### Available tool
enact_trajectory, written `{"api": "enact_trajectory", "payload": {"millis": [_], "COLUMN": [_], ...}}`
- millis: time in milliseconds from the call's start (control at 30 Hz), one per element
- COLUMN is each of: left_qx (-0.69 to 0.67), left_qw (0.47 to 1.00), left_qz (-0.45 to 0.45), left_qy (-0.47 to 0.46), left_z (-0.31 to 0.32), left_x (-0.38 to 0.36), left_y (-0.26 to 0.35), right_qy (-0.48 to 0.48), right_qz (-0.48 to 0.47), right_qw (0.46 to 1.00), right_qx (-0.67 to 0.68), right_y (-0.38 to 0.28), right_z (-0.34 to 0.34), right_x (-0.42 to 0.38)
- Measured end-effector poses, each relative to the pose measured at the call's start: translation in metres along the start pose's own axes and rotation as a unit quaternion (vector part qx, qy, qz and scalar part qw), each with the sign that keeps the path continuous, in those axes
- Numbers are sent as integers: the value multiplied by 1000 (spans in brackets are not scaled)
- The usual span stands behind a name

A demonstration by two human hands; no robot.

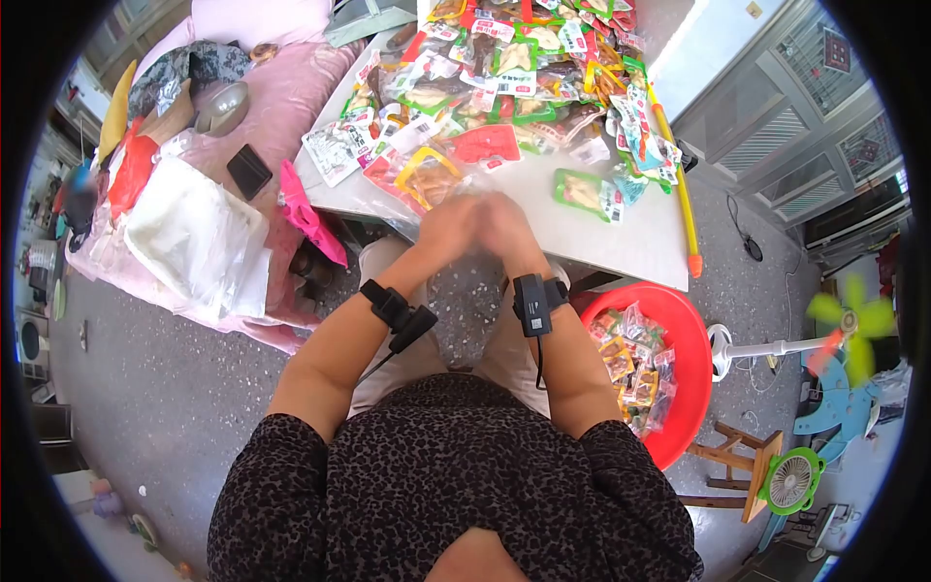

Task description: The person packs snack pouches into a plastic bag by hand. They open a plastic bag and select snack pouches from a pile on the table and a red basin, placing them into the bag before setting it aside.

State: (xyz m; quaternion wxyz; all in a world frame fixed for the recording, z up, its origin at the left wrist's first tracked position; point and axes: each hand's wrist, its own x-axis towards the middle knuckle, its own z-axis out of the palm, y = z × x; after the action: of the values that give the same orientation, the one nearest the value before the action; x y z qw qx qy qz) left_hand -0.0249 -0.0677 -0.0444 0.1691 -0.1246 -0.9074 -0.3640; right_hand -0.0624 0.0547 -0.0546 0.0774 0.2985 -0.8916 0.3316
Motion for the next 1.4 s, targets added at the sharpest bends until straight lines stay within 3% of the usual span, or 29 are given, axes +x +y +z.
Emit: {"api": "enact_trajectory", "payload": {"millis": [67,167,267,300,333,367,433,500,567,667,700,767,867,967,1167,1267,1400], "left_qx": [-3,-6,-17,-21,-31,-41,-44,-31,-27,-44,-54,-50,-43,-51,-69,-65,-62], "left_qw": [1000,1000,999,999,999,998,997,999,1000,998,996,998,999,998,994,993,993], "left_qz": [-19,-26,-32,-36,-16,3,20,17,-12,6,23,-1,-10,5,38,50,42], "left_qy": [-3,1,-8,-13,13,40,52,22,5,46,70,30,-19,-42,-80,-82,-91], "left_z": [4,10,10,9,9,8,6,3,1,3,3,2,1,5,23,33,28], "left_x": [0,0,1,2,3,3,3,3,4,3,2,1,1,5,9,8,5], "left_y": [-9,-18,-10,-5,-2,-1,1,1,-1,-7,-7,-8,1,6,8,6,13], "right_qy": [-53,-39,-55,-24,10,42,47,72,111,104,82,38,98,209,273,165,142], "right_qz": [-25,-58,-121,24,167,295,145,148,304,293,262,195,273,284,255,228,264], "right_qw": [997,997,988,981,882,698,848,829,620,609,668,774,653,651,608,675,705], "right_qx": [-58,39,-80,189,441,651,508,535,714,730,691,601,699,673,701,682,643], "right_y": [-3,-24,0,-4,-12,-16,5,15,-17,-7,-6,-3,-1,-17,6,18,4], "right_z": [-12,-34,-20,-14,-3,4,24,36,22,33,30,24,25,16,9,4,-8], "right_x": [1,2,-1,1,4,5,7,9,19,20,19,15,13,8,-5,-10,-6]}}
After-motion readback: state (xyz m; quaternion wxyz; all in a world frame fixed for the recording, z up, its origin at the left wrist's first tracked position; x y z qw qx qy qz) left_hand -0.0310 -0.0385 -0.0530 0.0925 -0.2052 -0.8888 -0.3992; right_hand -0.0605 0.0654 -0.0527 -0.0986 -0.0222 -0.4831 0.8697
